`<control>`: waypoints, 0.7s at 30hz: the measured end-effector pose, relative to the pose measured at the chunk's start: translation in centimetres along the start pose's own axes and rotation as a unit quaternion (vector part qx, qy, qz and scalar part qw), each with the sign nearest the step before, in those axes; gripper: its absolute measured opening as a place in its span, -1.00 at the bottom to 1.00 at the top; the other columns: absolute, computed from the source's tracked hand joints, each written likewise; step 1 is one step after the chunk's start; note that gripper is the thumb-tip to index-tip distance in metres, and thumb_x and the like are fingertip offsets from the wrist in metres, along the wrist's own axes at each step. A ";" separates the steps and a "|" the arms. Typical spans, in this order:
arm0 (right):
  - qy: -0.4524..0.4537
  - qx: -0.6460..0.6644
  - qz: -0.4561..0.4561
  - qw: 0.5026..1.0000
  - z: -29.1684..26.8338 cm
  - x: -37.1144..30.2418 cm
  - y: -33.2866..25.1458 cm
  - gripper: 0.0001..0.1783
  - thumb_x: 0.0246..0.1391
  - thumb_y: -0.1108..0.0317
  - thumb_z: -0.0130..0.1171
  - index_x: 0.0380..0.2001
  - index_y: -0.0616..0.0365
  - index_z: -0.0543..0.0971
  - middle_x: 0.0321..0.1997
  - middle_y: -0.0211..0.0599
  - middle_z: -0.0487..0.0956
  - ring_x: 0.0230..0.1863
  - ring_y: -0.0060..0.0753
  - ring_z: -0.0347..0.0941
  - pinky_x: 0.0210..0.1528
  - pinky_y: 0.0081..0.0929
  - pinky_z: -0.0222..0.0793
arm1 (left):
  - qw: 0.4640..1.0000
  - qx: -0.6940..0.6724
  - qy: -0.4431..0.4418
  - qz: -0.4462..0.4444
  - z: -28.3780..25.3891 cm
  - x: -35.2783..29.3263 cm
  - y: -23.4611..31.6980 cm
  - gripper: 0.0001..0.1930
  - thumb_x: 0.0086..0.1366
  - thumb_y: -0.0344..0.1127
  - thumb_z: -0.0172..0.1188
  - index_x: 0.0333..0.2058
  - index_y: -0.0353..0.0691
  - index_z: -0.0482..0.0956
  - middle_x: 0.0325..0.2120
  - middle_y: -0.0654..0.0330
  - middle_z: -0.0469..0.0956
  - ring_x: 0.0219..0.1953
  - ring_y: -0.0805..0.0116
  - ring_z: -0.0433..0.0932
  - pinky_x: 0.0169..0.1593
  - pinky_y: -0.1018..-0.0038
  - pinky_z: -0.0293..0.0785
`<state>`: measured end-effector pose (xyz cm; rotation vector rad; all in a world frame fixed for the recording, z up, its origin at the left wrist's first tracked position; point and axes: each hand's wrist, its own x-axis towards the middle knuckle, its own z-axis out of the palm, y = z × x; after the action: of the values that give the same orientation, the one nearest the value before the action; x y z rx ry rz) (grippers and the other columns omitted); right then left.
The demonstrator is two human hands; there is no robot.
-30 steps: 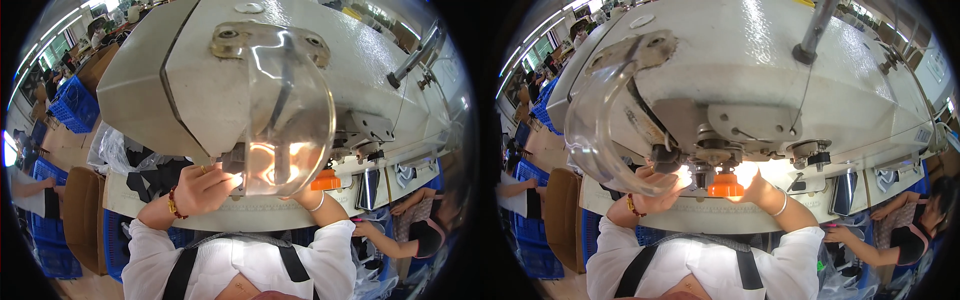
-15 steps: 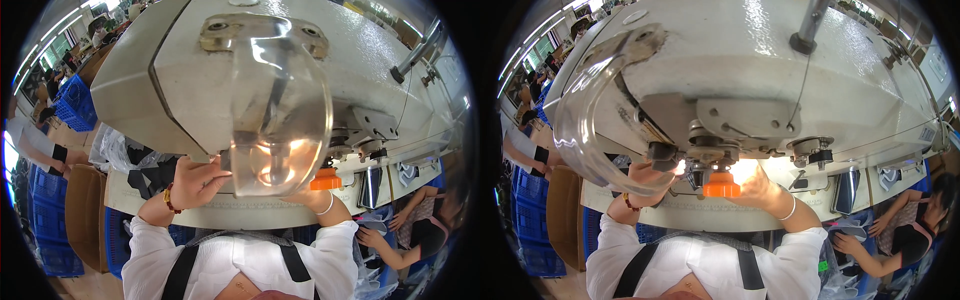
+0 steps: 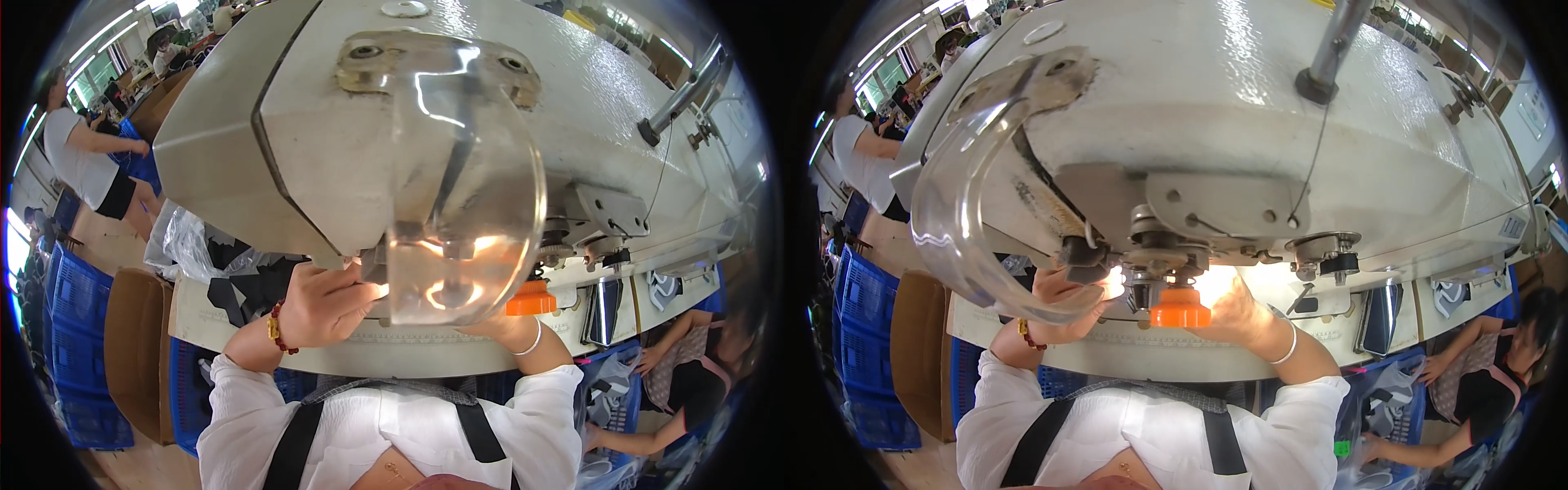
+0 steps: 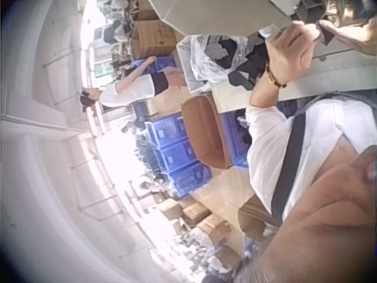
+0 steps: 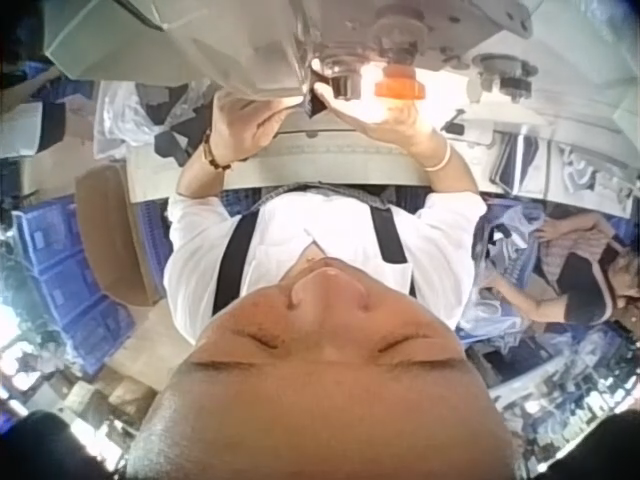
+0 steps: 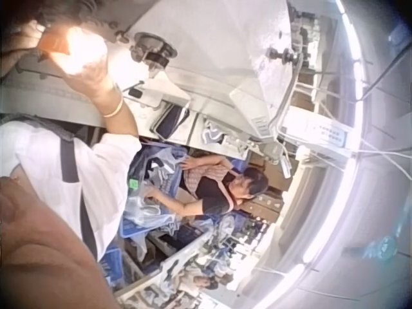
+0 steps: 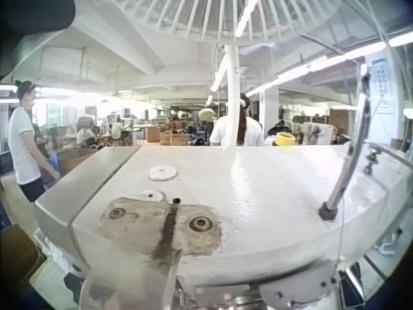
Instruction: The worker is using an industrial sewing machine to stitch together components of a shoe upper.
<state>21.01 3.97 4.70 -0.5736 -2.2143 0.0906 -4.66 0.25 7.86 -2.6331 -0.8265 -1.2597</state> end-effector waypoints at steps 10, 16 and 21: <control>-0.006 -0.133 -0.108 0.985 -1.1 0.1 0.0 -0.83 -0.20 0.28 0.45 -0.46 -0.06 0.67 -0.29 -0.44 0.65 -0.31 -0.33 0.62 -0.34 -0.45 0.56 | 1.000 0.019 -0.009 0.007 0.2 0.0 -0.1 -0.79 -0.02 -0.51 0.37 -0.33 -0.19 0.68 -0.46 0.18 0.52 -0.67 0.43 0.38 -0.65 0.52 0.22; -0.016 -0.099 -0.087 0.991 -0.8 0.6 0.4 -0.74 -0.28 0.26 0.51 -0.45 0.06 0.68 -0.13 -0.23 0.67 -0.22 -0.22 0.63 -0.17 -0.33 0.58 | 0.999 0.040 0.008 0.018 0.9 -0.3 -0.3 -0.78 -0.06 -0.50 0.36 -0.35 -0.16 0.69 -0.43 0.13 0.57 -0.69 0.44 0.39 -0.67 0.52 0.22; 0.024 -0.174 -0.142 0.974 -0.6 0.8 0.6 -0.66 -0.28 0.25 0.55 -0.40 0.16 0.70 -0.05 -0.17 0.67 -0.17 -0.20 0.63 -0.12 -0.31 0.57 | 0.997 0.069 0.025 0.024 1.6 -0.8 -0.7 -0.73 -0.12 -0.51 0.36 -0.35 -0.13 0.69 -0.40 0.07 0.59 -0.70 0.42 0.40 -0.65 0.52 0.25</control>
<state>21.22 4.79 5.51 -0.4323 -2.2541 -0.4629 -4.30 1.02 6.12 -2.4883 -0.8067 -1.2059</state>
